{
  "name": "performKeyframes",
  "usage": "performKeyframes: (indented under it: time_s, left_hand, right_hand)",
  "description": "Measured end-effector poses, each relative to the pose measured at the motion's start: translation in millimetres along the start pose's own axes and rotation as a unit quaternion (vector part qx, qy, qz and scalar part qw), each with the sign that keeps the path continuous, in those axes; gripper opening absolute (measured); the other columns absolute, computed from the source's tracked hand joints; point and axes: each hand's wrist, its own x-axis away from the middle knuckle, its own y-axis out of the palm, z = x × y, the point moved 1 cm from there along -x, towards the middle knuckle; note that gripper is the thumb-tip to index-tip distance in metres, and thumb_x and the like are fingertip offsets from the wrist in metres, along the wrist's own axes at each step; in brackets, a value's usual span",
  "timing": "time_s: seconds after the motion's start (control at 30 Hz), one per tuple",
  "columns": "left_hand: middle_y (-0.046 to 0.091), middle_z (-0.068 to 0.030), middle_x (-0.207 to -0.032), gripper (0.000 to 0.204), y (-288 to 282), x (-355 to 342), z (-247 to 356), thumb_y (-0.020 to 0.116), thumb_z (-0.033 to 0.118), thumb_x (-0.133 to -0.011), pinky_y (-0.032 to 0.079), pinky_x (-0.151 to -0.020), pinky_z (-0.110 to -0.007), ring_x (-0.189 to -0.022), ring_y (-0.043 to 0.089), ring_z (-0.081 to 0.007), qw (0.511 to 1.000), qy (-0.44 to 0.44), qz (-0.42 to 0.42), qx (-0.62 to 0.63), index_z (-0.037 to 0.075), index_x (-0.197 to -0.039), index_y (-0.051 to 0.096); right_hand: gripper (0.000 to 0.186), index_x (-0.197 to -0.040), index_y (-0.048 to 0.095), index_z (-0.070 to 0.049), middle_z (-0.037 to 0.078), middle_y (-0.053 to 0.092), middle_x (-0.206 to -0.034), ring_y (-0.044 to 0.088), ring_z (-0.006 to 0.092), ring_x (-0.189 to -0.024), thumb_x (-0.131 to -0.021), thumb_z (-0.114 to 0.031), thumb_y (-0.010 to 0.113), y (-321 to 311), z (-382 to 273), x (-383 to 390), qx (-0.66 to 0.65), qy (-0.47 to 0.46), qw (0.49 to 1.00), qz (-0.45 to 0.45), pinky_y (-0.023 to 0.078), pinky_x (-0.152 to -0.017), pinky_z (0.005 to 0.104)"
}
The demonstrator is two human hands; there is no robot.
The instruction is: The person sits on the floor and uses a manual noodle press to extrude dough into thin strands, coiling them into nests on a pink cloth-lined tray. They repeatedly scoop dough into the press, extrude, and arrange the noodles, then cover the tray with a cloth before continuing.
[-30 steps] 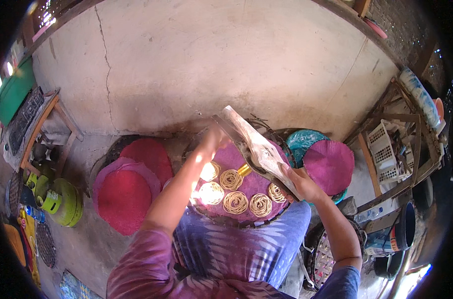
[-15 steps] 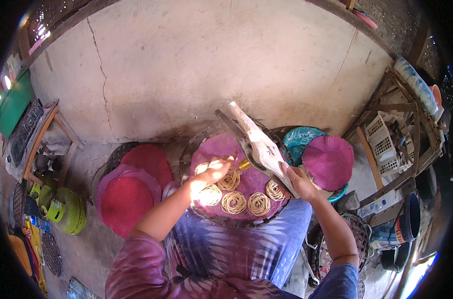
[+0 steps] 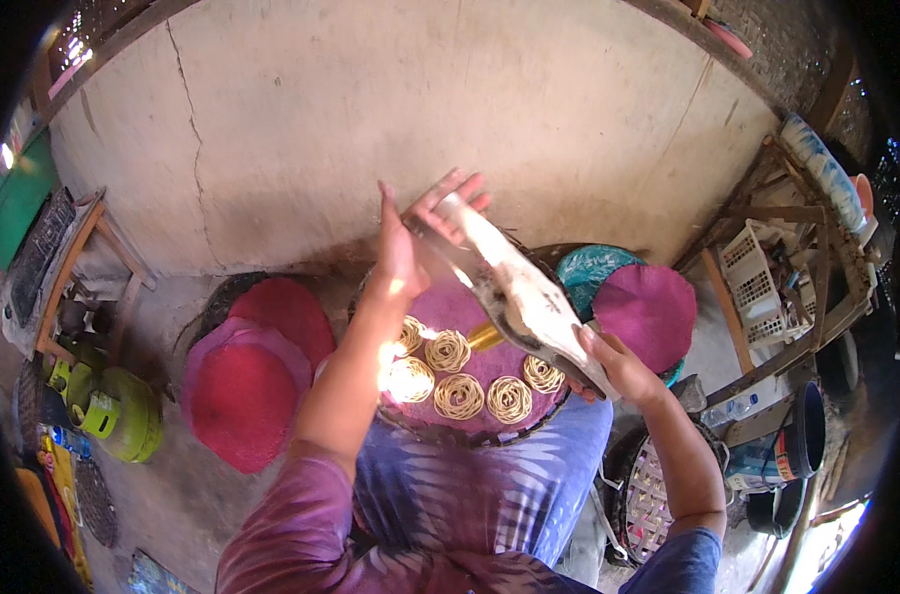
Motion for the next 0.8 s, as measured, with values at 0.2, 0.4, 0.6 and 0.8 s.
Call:
performKeyframes:
  time_s: [0.2,0.4,0.6,0.8]
  left_hand:
    - [0.043,-0.0053,-0.075,0.062,-9.4,-24.3,-56.9,0.029,0.068,-0.091,0.039,-0.077,-0.043,-0.073,0.044,-0.0231,0.971,-0.037,0.031,0.233,0.008,-0.085,0.046]
    - [0.041,-0.0006,-0.068,0.056,-37.2,-40.8,-61.7,0.028,0.065,-0.092,0.037,-0.071,-0.037,-0.066,0.041,-0.0185,0.965,-0.013,0.037,0.26,0.012,-0.079,0.045]
    - [0.04,-0.0016,-0.068,0.055,-17.8,-32.1,-62.4,0.027,0.062,-0.093,0.036,-0.07,-0.038,-0.065,0.04,-0.0189,0.961,-0.025,0.094,0.259,0.012,-0.078,0.043]
    - [0.038,-0.0008,-0.063,0.052,-9.9,-37.8,-41.6,0.026,0.059,-0.093,0.035,-0.067,-0.039,-0.063,0.039,-0.0197,0.976,-0.001,0.031,0.215,0.012,-0.075,0.041]
  right_hand:
    - [0.073,-0.089,0.061,-0.004,0.006,0.057,-0.063,0.055,0.0145,-0.049,-0.096,-0.066,0.024,-11.6,-3.3,-16.8,0.038,0.137,0.99,-0.011,0.044,-0.044,0.0287]
    - [0.077,-0.072,0.06,-0.001,0.006,0.047,-0.048,0.048,0.0153,-0.039,-0.096,-0.065,0.025,-3.4,-7.5,-32.2,0.147,0.081,0.985,0.042,0.038,-0.037,0.0314]
    - [0.066,-0.09,0.059,-0.003,0.004,0.049,-0.055,0.047,0.0114,-0.041,-0.099,-0.059,0.025,-10.9,-26.5,-13.3,0.171,0.136,0.975,0.048,0.037,-0.037,0.0283]
    - [0.07,-0.085,0.063,0.0,0.004,0.048,-0.051,0.047,0.0129,-0.04,-0.096,-0.063,0.033,4.8,-20.0,-18.2,0.135,0.095,0.983,0.078,0.038,-0.037,0.029]
